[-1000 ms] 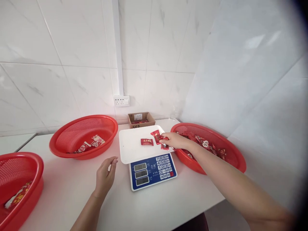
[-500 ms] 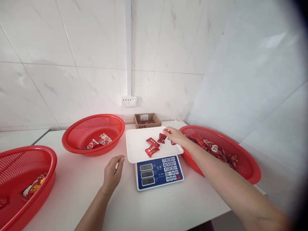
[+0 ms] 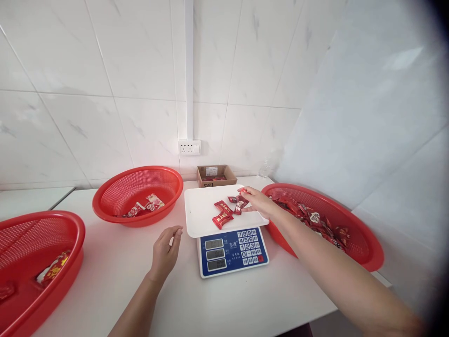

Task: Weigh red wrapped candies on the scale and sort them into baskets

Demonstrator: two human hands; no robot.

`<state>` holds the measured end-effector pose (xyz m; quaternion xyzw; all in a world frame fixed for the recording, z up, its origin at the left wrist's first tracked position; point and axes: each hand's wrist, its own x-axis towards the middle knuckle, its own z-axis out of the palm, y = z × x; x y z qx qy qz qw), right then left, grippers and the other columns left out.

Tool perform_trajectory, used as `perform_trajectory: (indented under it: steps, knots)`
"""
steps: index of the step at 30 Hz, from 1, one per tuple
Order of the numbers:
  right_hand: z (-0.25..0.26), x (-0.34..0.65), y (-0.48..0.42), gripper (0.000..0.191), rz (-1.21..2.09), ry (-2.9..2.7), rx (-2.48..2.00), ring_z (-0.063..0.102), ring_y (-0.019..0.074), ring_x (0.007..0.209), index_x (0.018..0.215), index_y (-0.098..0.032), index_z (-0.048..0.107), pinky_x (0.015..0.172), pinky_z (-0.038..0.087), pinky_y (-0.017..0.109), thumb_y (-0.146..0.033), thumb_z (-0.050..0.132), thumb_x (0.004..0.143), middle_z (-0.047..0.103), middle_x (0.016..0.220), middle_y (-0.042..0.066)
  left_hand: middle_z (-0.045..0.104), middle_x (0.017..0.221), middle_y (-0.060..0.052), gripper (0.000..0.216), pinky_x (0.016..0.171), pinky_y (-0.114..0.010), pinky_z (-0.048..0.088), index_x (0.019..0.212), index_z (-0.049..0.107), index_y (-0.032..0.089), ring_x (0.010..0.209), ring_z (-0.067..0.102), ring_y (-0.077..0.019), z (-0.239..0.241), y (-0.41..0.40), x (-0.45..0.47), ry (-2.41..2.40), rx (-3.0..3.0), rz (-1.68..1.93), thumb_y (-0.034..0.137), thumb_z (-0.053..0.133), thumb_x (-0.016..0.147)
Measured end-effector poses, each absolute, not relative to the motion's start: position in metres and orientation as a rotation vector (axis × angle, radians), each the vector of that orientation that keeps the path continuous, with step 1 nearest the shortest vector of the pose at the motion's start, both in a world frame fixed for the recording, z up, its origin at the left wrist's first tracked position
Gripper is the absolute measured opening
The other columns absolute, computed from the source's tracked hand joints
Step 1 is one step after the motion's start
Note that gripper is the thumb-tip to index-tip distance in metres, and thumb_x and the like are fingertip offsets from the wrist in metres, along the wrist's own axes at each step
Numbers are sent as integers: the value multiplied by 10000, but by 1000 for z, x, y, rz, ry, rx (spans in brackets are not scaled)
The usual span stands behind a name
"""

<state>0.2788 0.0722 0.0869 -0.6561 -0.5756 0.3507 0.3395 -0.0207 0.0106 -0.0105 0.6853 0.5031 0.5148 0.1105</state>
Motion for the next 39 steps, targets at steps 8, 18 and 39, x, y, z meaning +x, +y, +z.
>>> perform_trajectory:
  steps: [8,18,39]
  knots:
    - [75,286,78,316,773,-1504,-1767,579,160,1005,1160,-215,532,736,532,265,-280,388,886,587,1177,64,689,820,-59,253,692,-268,518,897,626,176,776,652,-167,-13,12,-21,1463,2038,1530,353,447,880]
    - [74,288,72,315,533,-1787,-1801,550,222,1086,1140,-221,589,937,413,375,-251,418,878,609,1187,69,690,825,-58,267,670,-261,517,886,629,183,770,651,-166,-13,12,-21,1475,2037,1516,375,443,880]
    - [74,435,16,380,302,-1780,-2221,585,282,1069,1146,-231,579,886,466,413,-329,530,782,613,1196,92,694,807,-56,273,676,-263,510,874,635,181,768,650,-168,-12,13,-20,1519,2014,1505,379,447,865]
